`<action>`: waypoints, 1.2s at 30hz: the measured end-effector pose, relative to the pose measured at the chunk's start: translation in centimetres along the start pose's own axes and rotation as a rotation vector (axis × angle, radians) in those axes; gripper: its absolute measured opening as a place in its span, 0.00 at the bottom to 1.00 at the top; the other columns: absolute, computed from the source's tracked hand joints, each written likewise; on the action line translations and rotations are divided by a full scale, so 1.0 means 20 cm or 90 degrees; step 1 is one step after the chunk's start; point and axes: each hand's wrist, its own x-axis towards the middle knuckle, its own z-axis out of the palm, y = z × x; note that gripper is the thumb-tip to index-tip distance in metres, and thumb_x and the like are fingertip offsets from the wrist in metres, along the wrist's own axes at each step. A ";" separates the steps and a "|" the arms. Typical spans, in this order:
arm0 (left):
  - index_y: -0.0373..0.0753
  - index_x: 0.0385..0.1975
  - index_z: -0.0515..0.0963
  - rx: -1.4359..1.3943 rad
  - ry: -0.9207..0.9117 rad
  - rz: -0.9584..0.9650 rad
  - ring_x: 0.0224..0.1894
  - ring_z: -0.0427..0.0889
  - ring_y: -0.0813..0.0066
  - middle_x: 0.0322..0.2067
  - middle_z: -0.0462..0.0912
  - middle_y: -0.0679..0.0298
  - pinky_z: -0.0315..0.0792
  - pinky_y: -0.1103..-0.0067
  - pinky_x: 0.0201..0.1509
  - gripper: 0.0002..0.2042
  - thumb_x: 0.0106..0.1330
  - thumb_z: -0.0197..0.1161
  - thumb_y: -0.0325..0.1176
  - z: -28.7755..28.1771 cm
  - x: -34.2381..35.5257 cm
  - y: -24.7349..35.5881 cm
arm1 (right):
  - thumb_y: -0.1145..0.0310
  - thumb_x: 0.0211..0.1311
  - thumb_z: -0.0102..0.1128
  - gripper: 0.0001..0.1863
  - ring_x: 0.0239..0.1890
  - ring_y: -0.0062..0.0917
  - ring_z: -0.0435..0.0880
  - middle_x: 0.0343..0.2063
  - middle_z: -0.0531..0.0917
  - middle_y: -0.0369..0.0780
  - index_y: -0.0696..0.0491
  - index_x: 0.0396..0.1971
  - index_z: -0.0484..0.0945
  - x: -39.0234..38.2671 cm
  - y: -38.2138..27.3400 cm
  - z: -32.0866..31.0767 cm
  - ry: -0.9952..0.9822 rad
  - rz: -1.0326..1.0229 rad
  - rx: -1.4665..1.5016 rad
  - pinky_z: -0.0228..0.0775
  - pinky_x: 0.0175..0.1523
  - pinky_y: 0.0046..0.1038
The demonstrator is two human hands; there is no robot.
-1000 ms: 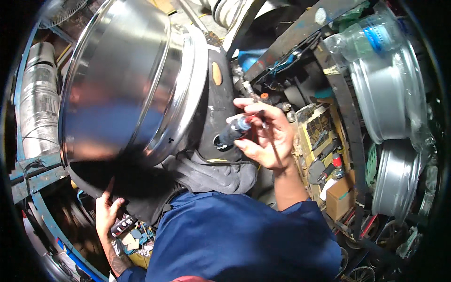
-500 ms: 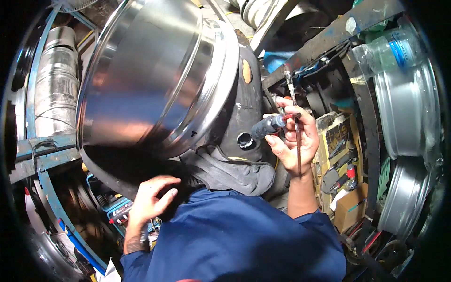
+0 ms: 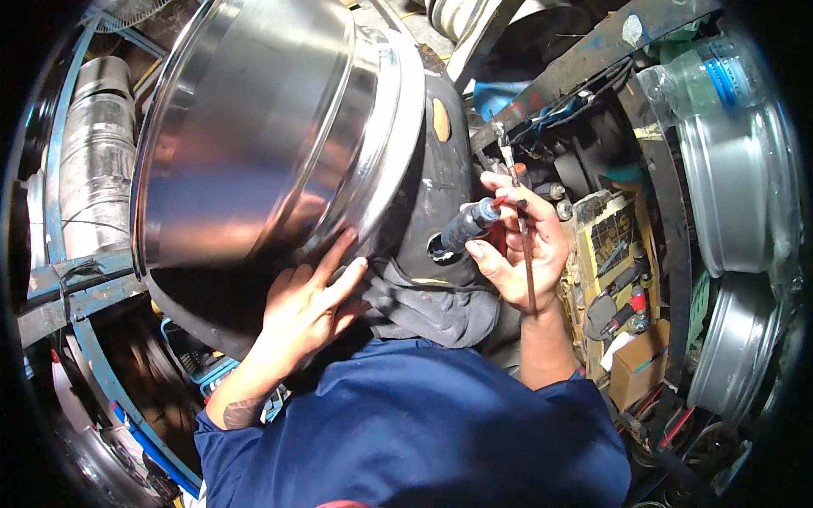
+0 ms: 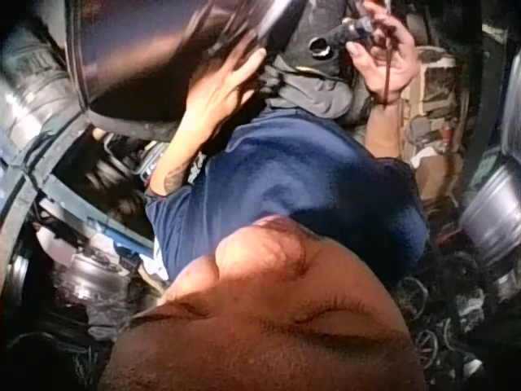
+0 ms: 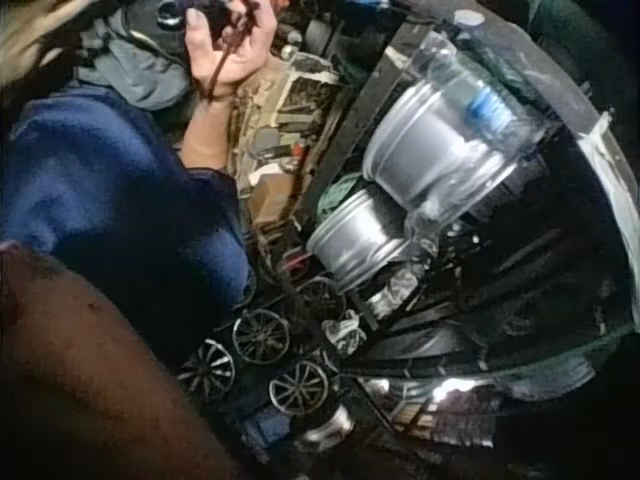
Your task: The person paints the inner and outer surfaces of a silver car rim using a brush and a small container of dark paint, then wipes the rim with a cloth and uses a tool to clean between the spokes.
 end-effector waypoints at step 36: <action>0.46 0.68 0.57 -0.356 0.071 -0.389 0.15 0.78 0.63 0.12 0.75 0.60 0.73 0.71 0.23 0.34 0.63 0.60 0.44 0.16 -0.28 0.12 | 0.76 0.48 0.68 0.33 0.48 0.35 0.80 0.57 0.68 0.56 0.58 0.56 0.64 0.05 -0.05 0.04 0.031 -0.078 -0.054 0.74 0.54 0.36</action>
